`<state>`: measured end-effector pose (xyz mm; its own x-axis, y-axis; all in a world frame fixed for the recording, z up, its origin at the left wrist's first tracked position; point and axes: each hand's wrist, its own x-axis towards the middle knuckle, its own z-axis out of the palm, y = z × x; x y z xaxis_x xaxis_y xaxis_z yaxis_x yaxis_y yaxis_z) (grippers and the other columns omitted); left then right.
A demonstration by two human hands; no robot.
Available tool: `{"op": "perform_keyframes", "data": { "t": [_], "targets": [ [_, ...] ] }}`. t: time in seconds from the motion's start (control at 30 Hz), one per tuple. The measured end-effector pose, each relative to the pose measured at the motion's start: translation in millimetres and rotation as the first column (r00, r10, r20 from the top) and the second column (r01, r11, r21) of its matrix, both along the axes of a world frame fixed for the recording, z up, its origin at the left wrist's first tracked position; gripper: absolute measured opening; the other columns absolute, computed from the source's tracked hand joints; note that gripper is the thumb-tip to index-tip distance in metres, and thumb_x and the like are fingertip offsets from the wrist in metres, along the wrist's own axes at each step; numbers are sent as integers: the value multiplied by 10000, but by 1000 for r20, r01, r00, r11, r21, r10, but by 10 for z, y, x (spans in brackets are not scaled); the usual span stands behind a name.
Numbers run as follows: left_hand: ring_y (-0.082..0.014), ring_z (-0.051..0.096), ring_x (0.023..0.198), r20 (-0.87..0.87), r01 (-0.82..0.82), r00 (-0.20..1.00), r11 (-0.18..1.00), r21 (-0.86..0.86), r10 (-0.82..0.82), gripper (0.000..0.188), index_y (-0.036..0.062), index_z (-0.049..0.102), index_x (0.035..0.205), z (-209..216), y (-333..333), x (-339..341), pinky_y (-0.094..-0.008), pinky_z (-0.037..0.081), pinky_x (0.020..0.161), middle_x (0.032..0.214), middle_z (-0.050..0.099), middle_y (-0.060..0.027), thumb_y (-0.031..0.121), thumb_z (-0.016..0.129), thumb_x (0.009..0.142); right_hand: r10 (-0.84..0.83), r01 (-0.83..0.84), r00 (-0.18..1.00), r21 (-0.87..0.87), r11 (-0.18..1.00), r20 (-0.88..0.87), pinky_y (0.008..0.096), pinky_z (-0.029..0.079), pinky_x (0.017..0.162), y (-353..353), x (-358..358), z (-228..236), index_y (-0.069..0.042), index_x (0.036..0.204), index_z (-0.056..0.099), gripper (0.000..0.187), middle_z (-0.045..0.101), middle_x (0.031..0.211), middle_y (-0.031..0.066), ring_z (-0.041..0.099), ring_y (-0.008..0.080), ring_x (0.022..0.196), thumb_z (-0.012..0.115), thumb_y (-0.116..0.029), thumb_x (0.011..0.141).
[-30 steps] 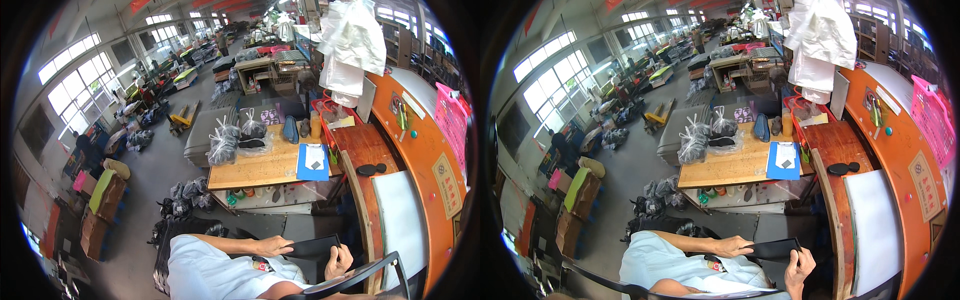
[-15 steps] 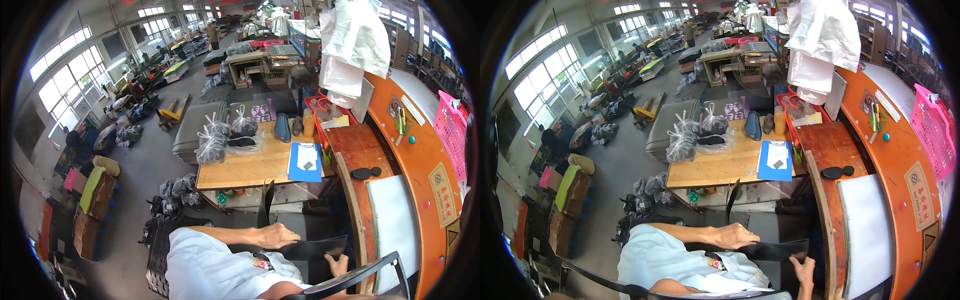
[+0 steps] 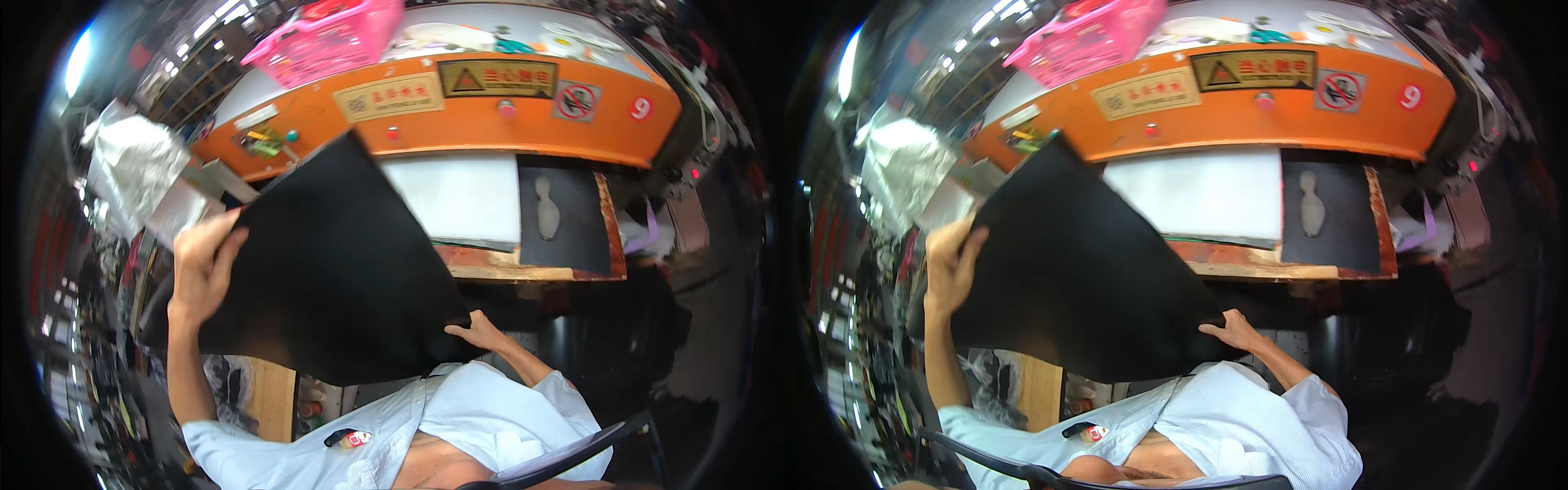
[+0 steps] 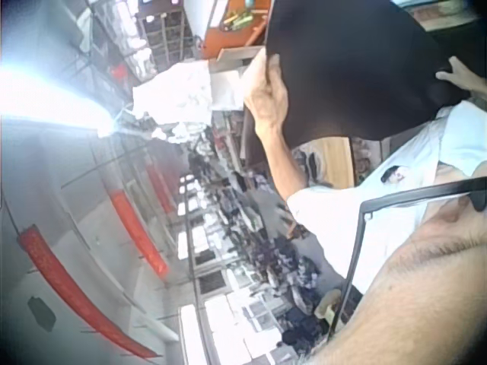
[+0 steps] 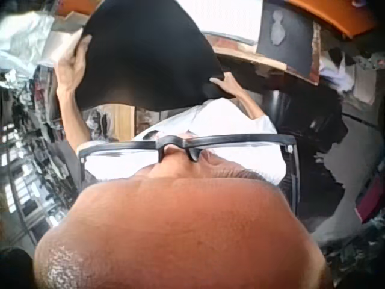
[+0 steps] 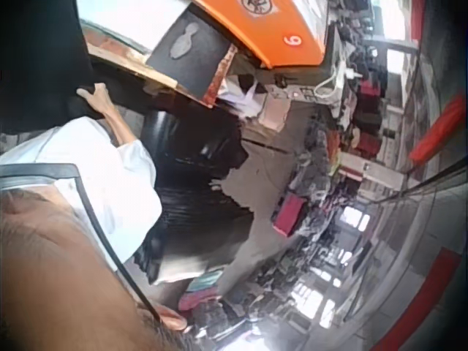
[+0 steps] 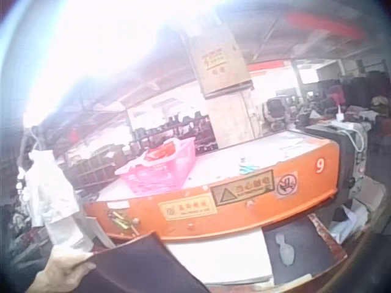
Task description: The person operates a hydraulic cutting machine to cut multiple shoe-shaped pieces from a black sheet of material. They place the sheet on the machine, press down to cut, remove the cut pieces, and repeat the process with new sheets.
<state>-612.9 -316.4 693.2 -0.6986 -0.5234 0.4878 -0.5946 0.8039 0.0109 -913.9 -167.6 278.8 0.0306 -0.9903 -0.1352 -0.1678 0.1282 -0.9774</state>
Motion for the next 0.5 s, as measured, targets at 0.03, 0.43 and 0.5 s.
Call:
{"op": "perform_keyframes", "data": {
  "t": [0.03,0.43,0.5],
  "targets": [
    [-389,731,905,-3,57,998,998,7,-57,186,-2,746,1089,74,-209,-339,-426,569,828,944,750,-182,20,740,904,-132,129,991,96,987,27,359,569,802,113,-24,-121,39,1113,749,433,779,911,154,715,164,839,820,-342,921],
    [-260,628,1178,-714,-15,395,781,624,579,497,-36,525,1432,-3870,-507,-943,-401,485,1071,1277,649,-143,119,710,997,-580,571,814,179,801,-2,375,532,768,1188,-673,-363,165,996,687,424,700,835,116,586,135,831,781,-245,949],
    [-256,613,1176,-388,-393,245,457,798,888,531,-40,503,1440,-4704,-514,-214,-407,479,1075,1284,642,-158,307,638,1062,-571,581,811,302,756,-129,384,521,721,1298,-807,-368,184,943,664,459,650,800,110,565,140,805,798,-254,933]
  ]
}}
